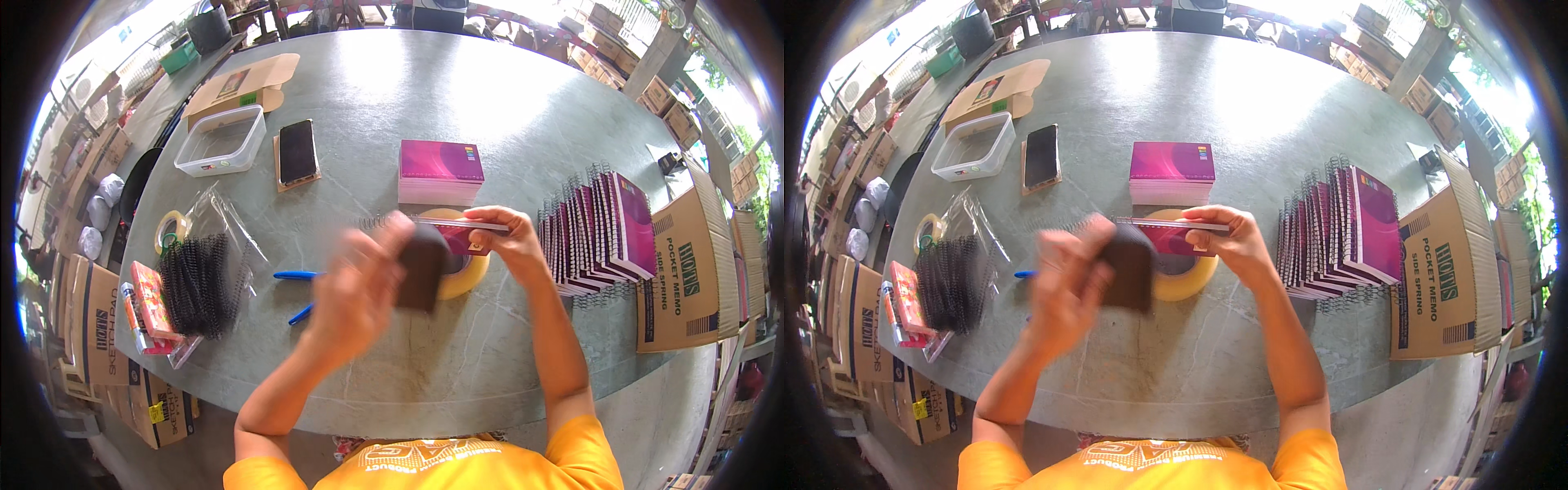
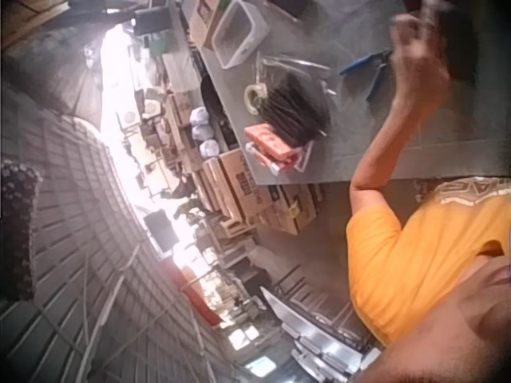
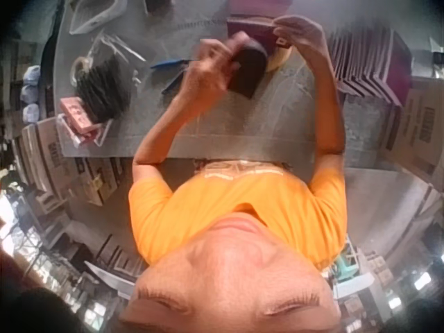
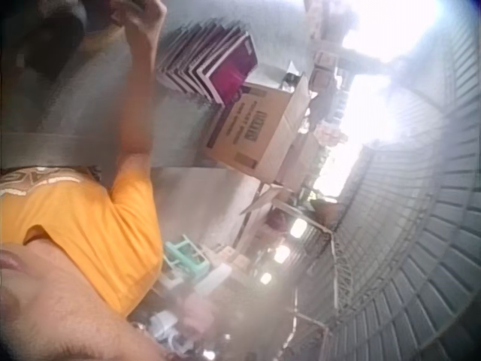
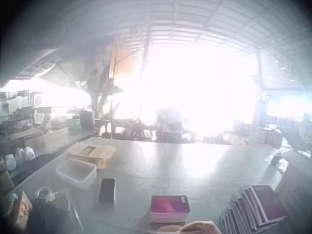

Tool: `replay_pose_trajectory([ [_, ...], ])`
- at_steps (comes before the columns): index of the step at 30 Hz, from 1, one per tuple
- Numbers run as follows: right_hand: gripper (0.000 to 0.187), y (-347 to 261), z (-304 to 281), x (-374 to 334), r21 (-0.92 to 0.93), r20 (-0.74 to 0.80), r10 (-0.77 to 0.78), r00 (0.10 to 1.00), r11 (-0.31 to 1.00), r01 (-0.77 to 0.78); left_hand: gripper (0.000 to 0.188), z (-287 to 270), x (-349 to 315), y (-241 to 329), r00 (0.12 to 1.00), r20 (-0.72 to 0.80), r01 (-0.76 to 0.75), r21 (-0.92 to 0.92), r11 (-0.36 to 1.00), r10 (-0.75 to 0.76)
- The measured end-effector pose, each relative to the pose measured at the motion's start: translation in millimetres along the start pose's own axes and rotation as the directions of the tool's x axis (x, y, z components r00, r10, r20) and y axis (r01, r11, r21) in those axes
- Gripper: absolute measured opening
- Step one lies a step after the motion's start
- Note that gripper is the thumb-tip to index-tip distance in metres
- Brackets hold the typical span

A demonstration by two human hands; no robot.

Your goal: The person inserts metal spiral binders into stacked memo pads, wipes the finished pads with a cloth, and places them in a stack.

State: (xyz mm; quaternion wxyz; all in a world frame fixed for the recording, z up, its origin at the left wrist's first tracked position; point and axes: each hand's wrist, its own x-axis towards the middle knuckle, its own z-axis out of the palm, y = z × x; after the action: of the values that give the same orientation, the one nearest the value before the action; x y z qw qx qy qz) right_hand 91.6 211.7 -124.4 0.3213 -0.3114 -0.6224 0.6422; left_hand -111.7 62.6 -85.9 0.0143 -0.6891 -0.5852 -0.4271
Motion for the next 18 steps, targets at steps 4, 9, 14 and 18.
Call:
replay_pose_trajectory([
  [4,0.025,11.0,9.9,3.3,0.100,0.098,-0.032,0.995,0.995,0.022,0.038,7.3,-0.5,-16.8,0.946,0.295,0.090,0.149,0.985,-0.132],
  [9,0.021,14.7,7.2,0.7,0.088,0.122,-0.103,0.987,0.992,0.092,0.029,-13.3,30.2,-8.9,0.977,-0.214,0.031,0.130,0.991,-0.002],
  [14,0.021,19.0,15.1,-1.3,0.141,0.086,-0.067,0.994,0.989,0.054,0.032,8.9,18.8,-8.0,0.985,0.116,-0.146,0.164,0.976,0.127],
  [18,0.023,23.1,12.2,-4.8,0.159,0.080,-0.082,0.993,0.985,0.068,0.033,8.6,30.0,-2.2,0.992,-0.004,-0.124,0.224,0.967,0.128],
])
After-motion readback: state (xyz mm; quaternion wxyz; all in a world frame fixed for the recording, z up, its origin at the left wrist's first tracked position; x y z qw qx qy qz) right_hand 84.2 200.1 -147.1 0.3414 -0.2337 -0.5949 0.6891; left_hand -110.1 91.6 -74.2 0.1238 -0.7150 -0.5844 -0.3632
